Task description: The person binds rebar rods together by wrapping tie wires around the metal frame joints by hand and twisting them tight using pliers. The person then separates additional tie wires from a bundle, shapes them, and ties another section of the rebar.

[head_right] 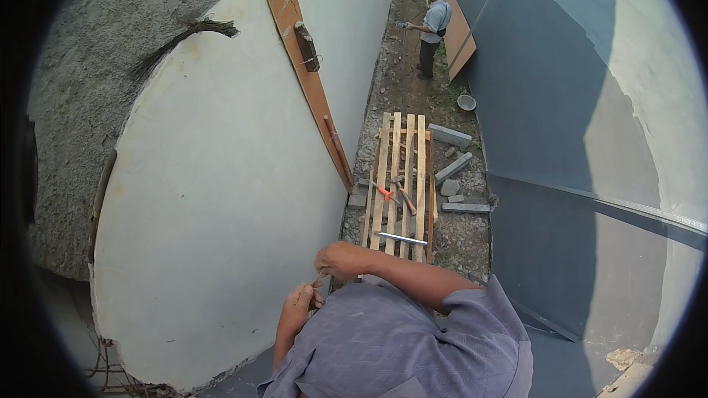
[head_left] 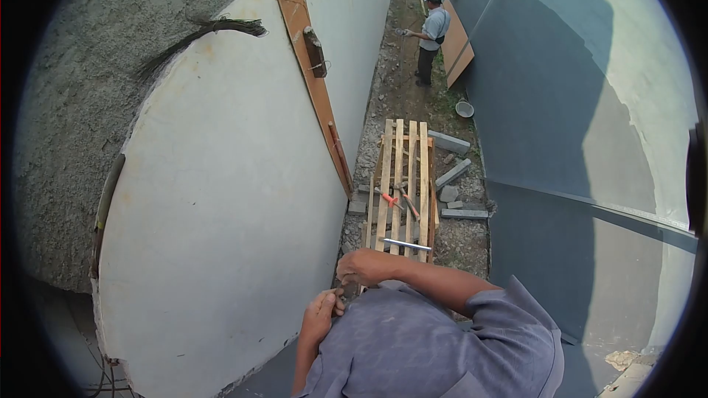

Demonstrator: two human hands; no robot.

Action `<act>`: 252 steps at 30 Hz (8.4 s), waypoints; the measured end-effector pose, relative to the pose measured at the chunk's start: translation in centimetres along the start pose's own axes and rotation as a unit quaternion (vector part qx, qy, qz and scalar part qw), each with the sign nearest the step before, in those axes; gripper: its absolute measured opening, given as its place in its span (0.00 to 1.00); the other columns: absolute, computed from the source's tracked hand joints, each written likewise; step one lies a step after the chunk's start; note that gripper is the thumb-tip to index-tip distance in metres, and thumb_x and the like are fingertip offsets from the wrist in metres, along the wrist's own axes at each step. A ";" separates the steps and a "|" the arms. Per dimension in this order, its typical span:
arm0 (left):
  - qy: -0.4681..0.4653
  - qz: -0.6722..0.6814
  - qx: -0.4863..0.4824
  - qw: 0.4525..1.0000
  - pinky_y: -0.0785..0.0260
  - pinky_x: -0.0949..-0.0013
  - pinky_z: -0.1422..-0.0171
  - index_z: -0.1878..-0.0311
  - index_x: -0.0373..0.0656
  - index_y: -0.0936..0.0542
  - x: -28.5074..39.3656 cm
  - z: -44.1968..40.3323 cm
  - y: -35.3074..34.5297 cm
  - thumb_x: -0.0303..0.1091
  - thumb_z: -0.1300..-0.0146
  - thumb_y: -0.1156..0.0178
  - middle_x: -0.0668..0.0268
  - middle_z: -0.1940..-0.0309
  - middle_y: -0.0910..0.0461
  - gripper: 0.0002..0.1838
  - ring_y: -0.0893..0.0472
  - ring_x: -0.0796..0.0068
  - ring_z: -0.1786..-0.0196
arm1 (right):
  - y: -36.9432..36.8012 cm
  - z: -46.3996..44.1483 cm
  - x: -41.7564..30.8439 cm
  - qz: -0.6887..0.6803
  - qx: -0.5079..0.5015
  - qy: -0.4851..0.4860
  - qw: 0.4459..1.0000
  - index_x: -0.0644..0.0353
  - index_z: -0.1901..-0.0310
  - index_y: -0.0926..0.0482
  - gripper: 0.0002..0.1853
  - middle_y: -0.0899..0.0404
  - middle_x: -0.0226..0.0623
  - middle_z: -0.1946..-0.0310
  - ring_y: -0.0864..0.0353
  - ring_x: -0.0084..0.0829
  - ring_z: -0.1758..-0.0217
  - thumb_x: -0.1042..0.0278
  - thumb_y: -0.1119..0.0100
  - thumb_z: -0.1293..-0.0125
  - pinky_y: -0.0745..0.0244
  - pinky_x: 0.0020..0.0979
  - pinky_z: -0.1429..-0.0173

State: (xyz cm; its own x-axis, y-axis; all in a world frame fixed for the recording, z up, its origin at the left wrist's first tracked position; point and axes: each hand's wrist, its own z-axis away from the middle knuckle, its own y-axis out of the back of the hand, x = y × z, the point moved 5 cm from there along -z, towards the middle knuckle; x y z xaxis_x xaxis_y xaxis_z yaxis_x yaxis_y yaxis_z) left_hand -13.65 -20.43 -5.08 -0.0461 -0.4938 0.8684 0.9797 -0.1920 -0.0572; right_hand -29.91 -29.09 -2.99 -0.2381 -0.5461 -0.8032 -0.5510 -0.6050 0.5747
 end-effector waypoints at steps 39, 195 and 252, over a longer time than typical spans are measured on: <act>0.028 -0.225 -0.002 0.974 0.32 0.70 0.64 0.51 0.37 0.16 0.3 -0.2 0.9 0.33 0.28 0.48 0.70 0.79 0.24 0.14 0.27 0.79 0.74 | -1.6 1.1 1.5 0.102 0.071 0.000 0.992 0.60 0.68 0.21 0.05 0.20 0.39 0.71 0.18 0.46 0.63 0.74 0.42 0.48 0.25 0.43 0.59; -0.023 -0.098 0.505 0.857 0.27 0.55 0.54 0.53 0.41 0.17 -3.1 9.9 4.5 0.43 0.27 0.47 0.51 0.62 0.17 0.16 0.18 0.49 0.61 | -8.5 -12.4 -6.6 -0.126 -0.316 0.093 0.936 0.59 0.49 0.16 0.12 0.18 0.50 0.70 0.19 0.44 0.71 0.74 0.42 0.32 0.24 0.35 0.61; -0.561 0.272 0.469 0.626 0.25 0.77 0.58 0.52 0.43 0.18 14.3 41.9 45.7 0.38 0.34 0.32 0.69 0.66 0.17 0.12 0.18 0.81 0.63 | -23.8 -48.8 -53.6 0.079 -0.117 0.352 0.925 0.59 0.57 0.12 0.11 0.13 0.49 0.64 0.13 0.42 0.59 0.73 0.39 0.40 0.21 0.37 0.50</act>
State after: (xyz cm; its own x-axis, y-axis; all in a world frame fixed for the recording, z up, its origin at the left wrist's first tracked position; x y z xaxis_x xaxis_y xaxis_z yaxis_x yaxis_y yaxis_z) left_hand 38.63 -0.77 25.40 -0.0061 0.7373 0.6756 0.4984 0.5879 -0.6371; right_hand 35.02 -13.72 34.02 0.3247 -0.8306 -0.4525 -0.3453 -0.5495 0.7608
